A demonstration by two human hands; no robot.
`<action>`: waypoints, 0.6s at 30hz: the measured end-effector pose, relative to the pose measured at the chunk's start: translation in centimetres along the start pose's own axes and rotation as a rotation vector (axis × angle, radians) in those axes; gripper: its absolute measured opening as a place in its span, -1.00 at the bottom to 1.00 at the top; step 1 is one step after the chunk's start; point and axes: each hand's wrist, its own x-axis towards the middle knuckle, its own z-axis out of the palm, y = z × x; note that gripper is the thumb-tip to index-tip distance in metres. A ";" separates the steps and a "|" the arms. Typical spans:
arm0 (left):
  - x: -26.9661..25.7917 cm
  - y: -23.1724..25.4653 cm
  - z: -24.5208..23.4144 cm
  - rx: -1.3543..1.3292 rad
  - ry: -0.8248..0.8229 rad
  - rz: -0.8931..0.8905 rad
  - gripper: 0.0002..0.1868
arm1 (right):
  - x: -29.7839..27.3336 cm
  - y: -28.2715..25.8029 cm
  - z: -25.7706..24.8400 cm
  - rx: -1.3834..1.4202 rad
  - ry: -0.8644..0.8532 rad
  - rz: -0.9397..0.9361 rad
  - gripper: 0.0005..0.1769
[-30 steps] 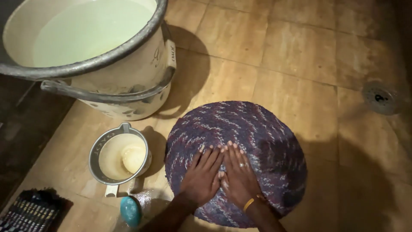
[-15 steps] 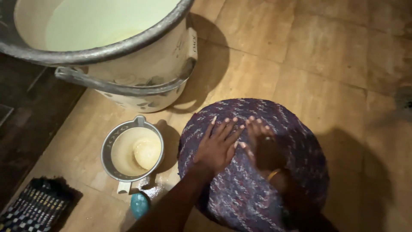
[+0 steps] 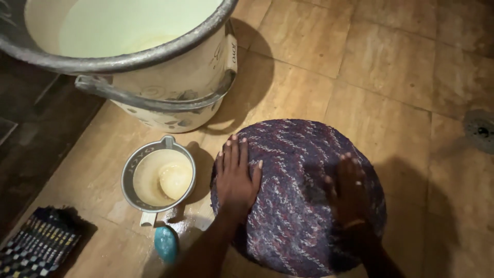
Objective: The person scrubs a dark patterned doormat on the floor using a blue scrubbing tool and water from a nearby bucket. They repeatedly rub the mat surface with both hands and the tool, occasionally pausing to adjust grip or position.
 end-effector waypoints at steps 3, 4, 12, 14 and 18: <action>-0.8 0.6 -0.5 -0.016 0.015 -0.105 -0.23 | -1.2 -0.4 -0.7 -0.112 -0.106 0.200 -0.23; -1.3 0.8 -0.8 -0.045 0.011 -0.148 -0.22 | -1.6 -0.5 -1.0 -0.142 -0.097 0.225 -0.24; -3.1 1.1 -1.4 0.057 0.047 -0.127 -0.23 | -6.3 -2.4 -1.2 -0.305 -0.028 0.430 -0.21; -3.6 1.1 -1.4 0.078 0.061 -0.093 -0.24 | -6.9 -3.1 -0.4 -0.328 0.003 0.465 -0.21; -3.7 1.2 -1.3 0.069 0.037 -0.095 -0.24 | -7.1 -5.9 0.0 -0.369 -0.022 0.474 -0.09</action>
